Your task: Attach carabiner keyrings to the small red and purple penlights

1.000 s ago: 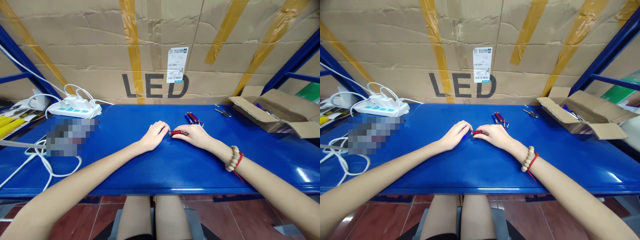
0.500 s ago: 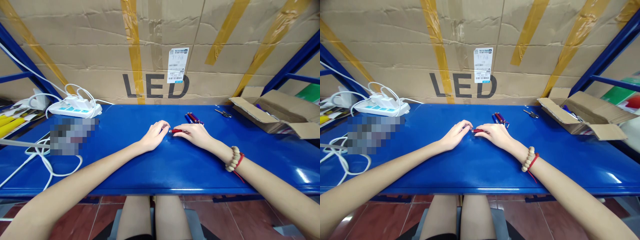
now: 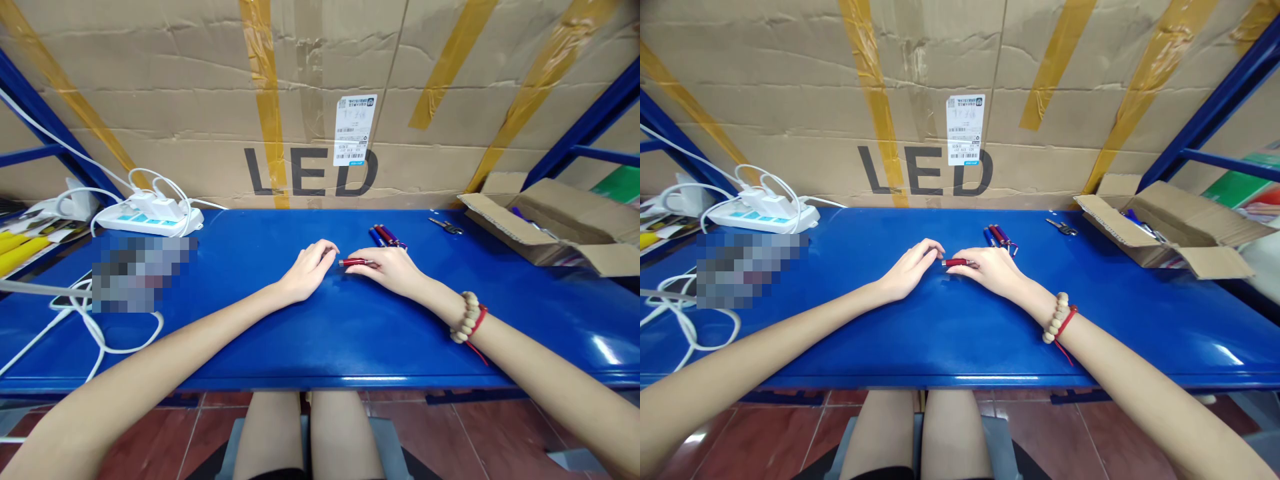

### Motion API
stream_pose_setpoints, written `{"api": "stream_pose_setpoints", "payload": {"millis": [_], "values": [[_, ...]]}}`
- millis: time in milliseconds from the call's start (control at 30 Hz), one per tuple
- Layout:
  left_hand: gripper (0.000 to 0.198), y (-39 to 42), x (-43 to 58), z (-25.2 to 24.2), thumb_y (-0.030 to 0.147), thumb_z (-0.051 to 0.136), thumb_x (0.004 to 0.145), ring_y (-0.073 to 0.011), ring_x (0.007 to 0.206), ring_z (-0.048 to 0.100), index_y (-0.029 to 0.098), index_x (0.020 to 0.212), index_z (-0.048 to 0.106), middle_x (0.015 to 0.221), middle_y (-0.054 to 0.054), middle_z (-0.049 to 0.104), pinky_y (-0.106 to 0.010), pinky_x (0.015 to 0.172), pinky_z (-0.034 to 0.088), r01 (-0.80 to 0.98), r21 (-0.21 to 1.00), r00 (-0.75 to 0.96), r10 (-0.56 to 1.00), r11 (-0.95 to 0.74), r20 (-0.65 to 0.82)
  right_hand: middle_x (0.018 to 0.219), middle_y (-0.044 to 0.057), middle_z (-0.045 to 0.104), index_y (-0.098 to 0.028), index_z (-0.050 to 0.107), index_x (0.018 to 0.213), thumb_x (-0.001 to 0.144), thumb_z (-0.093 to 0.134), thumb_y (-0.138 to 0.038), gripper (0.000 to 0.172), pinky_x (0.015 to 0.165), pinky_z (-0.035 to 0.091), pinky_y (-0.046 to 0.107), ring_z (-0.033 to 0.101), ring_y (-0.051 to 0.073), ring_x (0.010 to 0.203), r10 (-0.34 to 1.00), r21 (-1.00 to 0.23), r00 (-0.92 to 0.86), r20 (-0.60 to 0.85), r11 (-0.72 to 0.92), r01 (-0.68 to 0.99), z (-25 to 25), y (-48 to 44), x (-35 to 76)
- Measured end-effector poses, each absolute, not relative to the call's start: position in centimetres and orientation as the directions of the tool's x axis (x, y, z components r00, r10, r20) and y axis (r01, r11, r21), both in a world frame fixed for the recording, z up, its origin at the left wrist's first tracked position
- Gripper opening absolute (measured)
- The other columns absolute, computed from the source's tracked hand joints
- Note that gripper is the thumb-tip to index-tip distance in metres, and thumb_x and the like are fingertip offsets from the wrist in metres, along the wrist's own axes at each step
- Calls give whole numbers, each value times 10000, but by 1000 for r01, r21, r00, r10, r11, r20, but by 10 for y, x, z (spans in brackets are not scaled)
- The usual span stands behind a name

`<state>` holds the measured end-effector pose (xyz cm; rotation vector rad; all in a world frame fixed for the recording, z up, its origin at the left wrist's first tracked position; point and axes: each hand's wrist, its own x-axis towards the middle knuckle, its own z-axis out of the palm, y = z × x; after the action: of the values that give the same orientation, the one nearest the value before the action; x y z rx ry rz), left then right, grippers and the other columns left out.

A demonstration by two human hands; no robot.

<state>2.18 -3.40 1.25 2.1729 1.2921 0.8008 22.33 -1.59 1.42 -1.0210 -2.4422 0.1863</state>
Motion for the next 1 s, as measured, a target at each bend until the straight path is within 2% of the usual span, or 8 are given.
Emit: {"api": "stream_pose_setpoints", "payload": {"millis": [100,267,467,633,767,1000], "values": [[271,-34,22,13,360,244,940,-178,1026,501,224,996,471,1040,-21,582,-369,943,338,605,663,383,891,-441,243,878,-13,718,-259,693,913,821,529,-493,300,618,434,219,656,149,745,693,-304,-612,381,719,625,14,-17,223],[265,-34,22,12,349,248,941,-175,1033,503,220,980,476,1044,-21,588,-364,949,334,600,662,387,888,-448,251,756,-6,713,-226,703,765,771,550,-558,366,560,396,219,645,141,671,654,-229,-628,422,747,624,14,-18,223],[265,-34,22,13,337,248,944,-171,1027,502,214,971,481,1047,-21,586,-352,941,337,598,662,393,885,-452,250,846,-12,723,-238,711,841,807,542,-496,311,587,409,213,660,147,758,614,-222,-649,450,780,585,14,-17,224],[270,-34,22,13,339,247,945,-170,1018,501,213,967,485,1047,-16,584,-352,942,334,602,655,394,883,-457,254,885,-16,721,-247,699,888,812,550,-475,283,610,432,209,662,144,756,669,-281,-611,423,738,613,13,-17,224],[277,-35,22,14,339,240,945,-172,1022,496,214,970,486,1051,-16,580,-352,944,331,607,652,394,884,-455,250,918,-22,711,-254,685,946,840,533,-432,257,624,437,205,658,140,795,661,-269,-619,424,745,611,13,-16,224],[270,-35,23,14,330,243,946,-167,1001,499,214,969,485,1016,-12,577,-348,935,334,606,653,394,885,-453,248,919,-13,708,-247,688,937,836,541,-423,251,643,448,205,653,150,831,641,-259,-645,416,763,592,13,-15,224]]}}
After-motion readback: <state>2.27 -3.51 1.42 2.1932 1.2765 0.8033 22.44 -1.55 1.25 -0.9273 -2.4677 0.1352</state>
